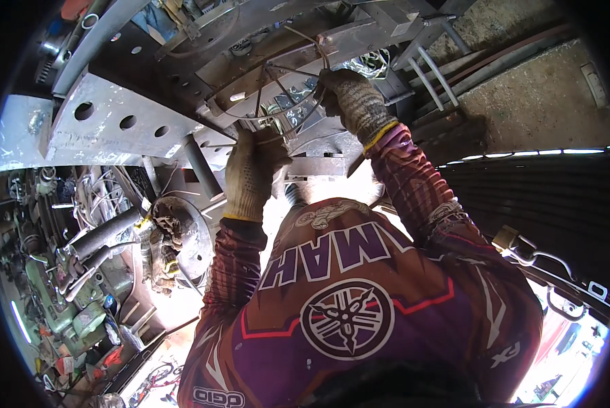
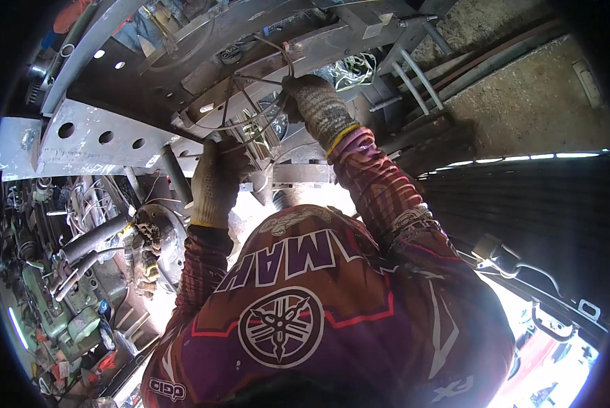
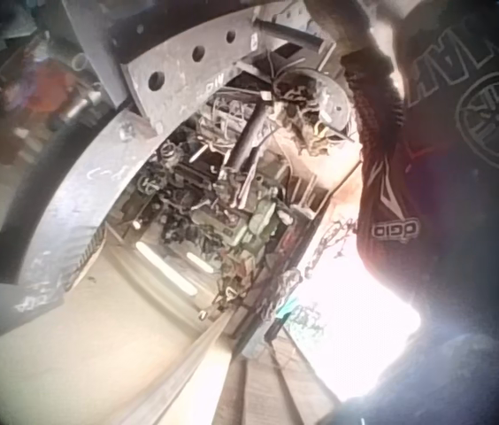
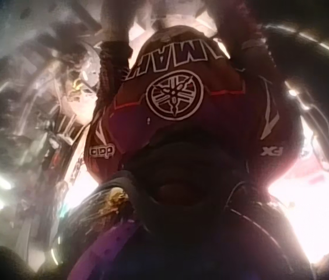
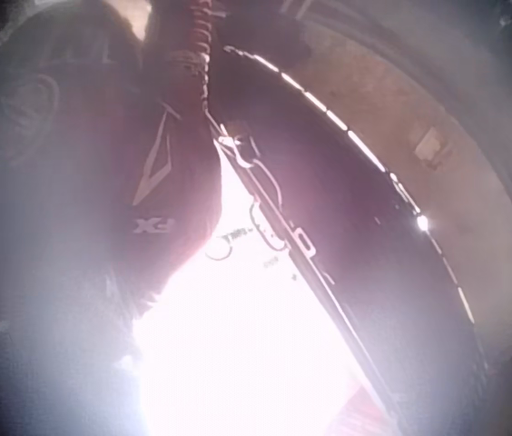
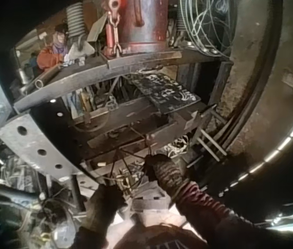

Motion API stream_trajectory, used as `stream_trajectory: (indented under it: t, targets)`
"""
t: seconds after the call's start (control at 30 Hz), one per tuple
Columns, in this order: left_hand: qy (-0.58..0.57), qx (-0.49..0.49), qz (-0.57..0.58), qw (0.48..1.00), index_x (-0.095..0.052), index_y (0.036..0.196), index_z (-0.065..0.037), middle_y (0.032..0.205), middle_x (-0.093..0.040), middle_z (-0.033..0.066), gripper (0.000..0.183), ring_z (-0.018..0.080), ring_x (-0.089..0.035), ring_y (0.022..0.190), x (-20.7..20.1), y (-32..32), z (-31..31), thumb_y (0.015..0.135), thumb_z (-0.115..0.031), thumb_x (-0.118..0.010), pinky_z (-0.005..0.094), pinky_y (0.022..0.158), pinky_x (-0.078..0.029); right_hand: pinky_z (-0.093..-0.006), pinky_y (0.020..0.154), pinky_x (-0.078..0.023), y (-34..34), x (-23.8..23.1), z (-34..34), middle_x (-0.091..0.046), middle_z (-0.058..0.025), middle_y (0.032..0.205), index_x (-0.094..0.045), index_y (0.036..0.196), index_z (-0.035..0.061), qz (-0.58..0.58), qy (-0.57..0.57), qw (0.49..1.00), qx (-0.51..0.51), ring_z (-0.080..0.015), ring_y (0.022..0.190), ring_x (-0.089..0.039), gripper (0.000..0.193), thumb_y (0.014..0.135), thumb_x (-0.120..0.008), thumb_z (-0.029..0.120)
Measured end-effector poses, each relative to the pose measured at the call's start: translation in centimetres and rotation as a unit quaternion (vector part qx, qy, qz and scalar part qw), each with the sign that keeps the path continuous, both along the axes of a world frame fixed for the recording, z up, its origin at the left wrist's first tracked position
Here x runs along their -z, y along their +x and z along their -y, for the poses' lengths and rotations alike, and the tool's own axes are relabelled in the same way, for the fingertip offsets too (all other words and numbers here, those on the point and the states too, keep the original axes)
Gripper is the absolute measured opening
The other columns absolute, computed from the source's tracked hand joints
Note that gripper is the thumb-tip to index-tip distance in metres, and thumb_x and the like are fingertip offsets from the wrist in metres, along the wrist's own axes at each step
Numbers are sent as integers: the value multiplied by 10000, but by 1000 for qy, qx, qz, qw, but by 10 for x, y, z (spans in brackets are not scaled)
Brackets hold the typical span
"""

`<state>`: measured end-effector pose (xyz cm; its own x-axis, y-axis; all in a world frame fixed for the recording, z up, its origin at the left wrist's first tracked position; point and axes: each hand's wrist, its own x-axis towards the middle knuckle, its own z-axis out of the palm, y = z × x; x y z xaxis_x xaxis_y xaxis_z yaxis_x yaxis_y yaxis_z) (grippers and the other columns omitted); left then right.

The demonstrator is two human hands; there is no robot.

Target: The person twists and bends pieces of metal wire using their gloved hands to secure components on a large industrial structure.

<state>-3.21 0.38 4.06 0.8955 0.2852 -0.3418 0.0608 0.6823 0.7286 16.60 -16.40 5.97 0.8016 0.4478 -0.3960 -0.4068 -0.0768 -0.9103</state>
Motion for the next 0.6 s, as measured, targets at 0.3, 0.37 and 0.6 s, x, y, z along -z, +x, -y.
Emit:
stream_trajectory:
  t: [0.3,0.37,0.6]
  targets:
    - [25,-2,-51,998,-568,1240,92,1040,-696,205,659,290,-695,859,-14,9,27,1043,-523,-433,424,790,-590,-341,661,-525,10,18,-2,-664,-81,746,-676,901,19,-11,35,999,14,-209,645,-627,364,994,-562,352]
    - [57,-2,-46,997,-572,1234,92,1040,-698,210,688,292,-698,862,-12,10,26,1044,-547,-401,420,781,-592,-338,673,-533,-3,28,-3,-677,-97,836,-655,955,20,-20,122,992,39,-215,713,-650,383,1003,-541,383]
    - [195,-64,-63,977,-627,1134,64,907,-719,170,653,251,-709,759,-24,14,35,1045,-541,-402,364,729,-599,-331,912,-536,-45,42,6,-631,-55,1250,-406,1445,103,-72,272,942,-186,-172,1074,-640,607,969,-676,368]
